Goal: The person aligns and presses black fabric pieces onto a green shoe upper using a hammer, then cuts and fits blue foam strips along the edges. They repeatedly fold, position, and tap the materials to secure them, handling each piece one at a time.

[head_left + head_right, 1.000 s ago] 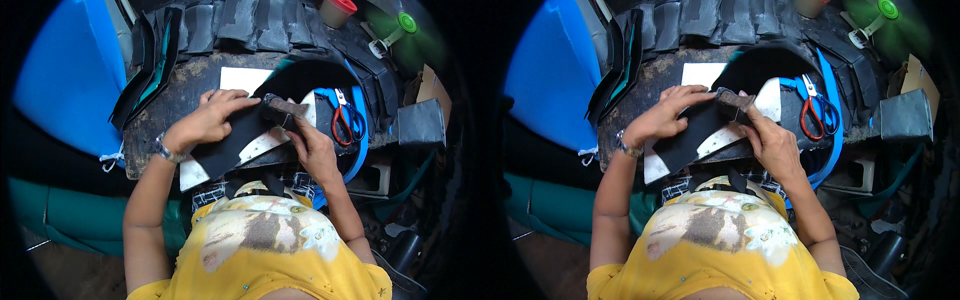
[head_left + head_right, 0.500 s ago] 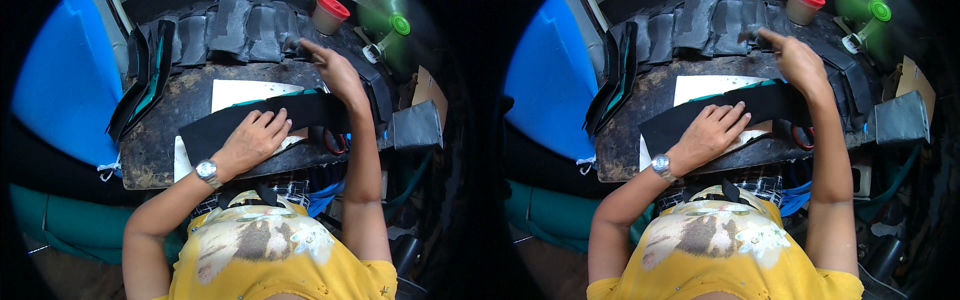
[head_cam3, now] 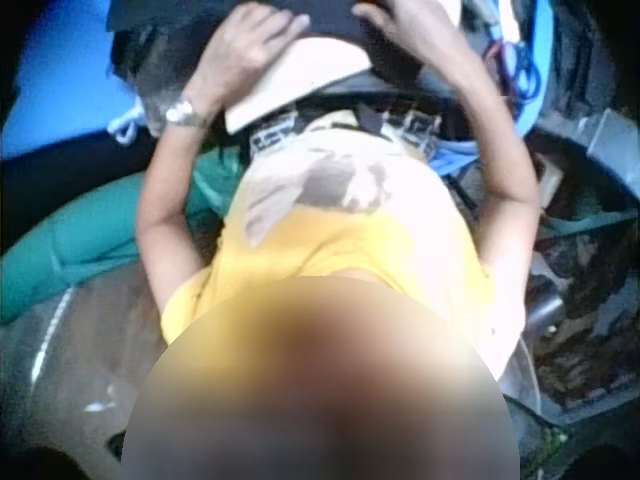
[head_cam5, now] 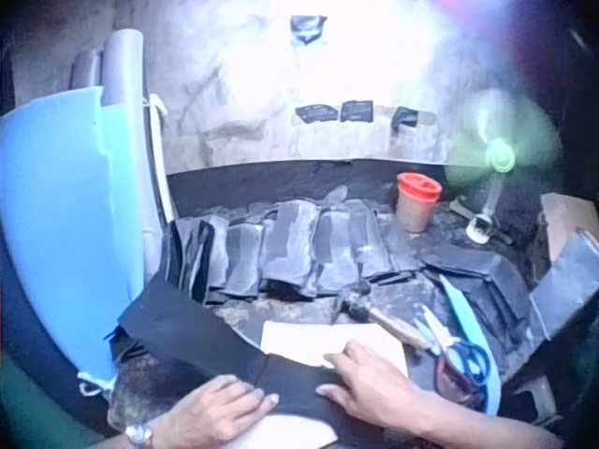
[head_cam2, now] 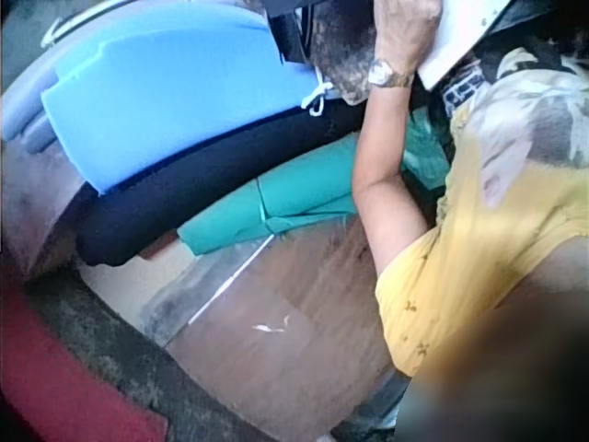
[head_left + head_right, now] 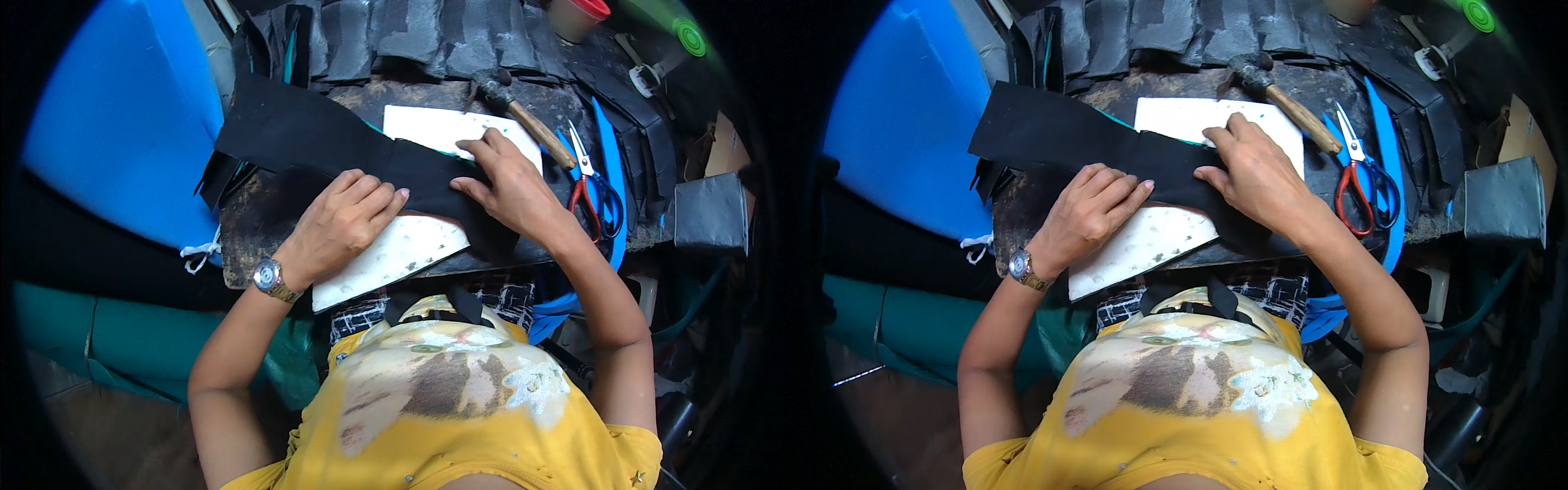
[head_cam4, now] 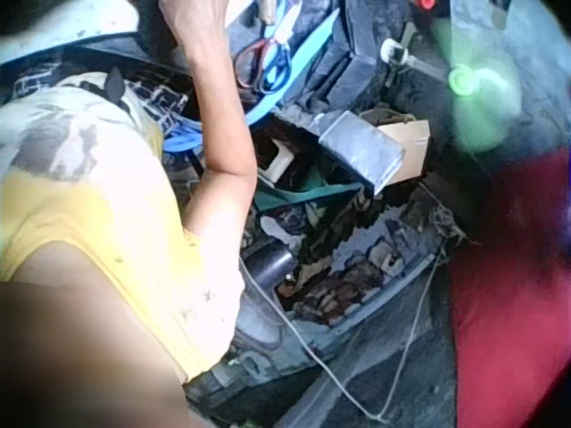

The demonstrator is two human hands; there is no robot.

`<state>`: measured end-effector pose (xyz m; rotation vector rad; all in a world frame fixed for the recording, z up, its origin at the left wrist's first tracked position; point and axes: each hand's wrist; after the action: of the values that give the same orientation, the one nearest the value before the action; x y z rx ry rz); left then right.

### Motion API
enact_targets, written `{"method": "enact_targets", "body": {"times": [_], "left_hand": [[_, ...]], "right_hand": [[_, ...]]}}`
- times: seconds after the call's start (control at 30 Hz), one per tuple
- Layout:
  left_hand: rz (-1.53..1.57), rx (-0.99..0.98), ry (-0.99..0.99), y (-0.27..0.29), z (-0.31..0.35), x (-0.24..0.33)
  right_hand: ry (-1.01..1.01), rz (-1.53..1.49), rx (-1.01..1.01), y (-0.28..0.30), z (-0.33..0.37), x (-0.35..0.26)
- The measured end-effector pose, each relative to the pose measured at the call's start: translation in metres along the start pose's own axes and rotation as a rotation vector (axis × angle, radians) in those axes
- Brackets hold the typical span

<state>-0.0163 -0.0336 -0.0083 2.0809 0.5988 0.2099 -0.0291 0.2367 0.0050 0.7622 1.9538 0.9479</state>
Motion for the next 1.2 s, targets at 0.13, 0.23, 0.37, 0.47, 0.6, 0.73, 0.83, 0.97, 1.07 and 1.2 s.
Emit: {"method": "enact_targets", "body": {"times": [0.13,0.23,0.37,0.47,0.6,0.73,0.83,0.97,1.07,1.2], "left_hand": [[0.029,-0.024,-0.014,0.002,-0.001,0.0],[0.034,-0.044,-0.017,0.003,-0.003,0.0],[0.015,-0.023,-0.025,0.002,-0.005,0.002],[0.035,-0.032,-0.027,0.0,-0.009,0.001],[0.027,-0.049,-0.071,-0.002,-0.014,-0.006],[0.208,0.037,0.147,-0.003,-0.018,-0.005],[0.372,0.154,0.42,-0.012,-0.031,0.001],[0.507,0.042,0.586,-0.024,-0.049,-0.005],[0.541,-0.02,0.612,-0.027,-0.05,-0.013],[0.719,0.132,0.802,-0.03,-0.04,-0.01]], "right_hand": [[-0.033,0.1,0.078,-0.01,0.006,-0.015],[-0.042,0.235,0.117,-0.011,0.011,-0.025],[-0.096,0.224,0.125,-0.007,0.018,-0.04],[0.029,0.097,0.014,-0.004,0.017,-0.051],[0.118,-0.305,0.001,-0.004,0.001,-0.047],[-0.211,-0.408,-0.103,-0.01,-0.008,-0.033],[-0.288,-0.332,-0.15,-0.016,-0.008,-0.031],[-0.364,-0.39,-0.114,-0.018,-0.008,-0.031],[-0.317,-0.419,-0.089,-0.015,-0.005,-0.031],[-0.299,-0.351,-0.07,-0.012,0.001,-0.034]]}}
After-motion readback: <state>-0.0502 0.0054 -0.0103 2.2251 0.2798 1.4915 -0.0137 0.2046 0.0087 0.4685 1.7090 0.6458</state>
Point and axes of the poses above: each hand's wrist, its own z-axis away from the middle knuckle, its own y-axis out of the back of the hand, x = y × z, and after that the axes turned 13 degrees about x, right-handed
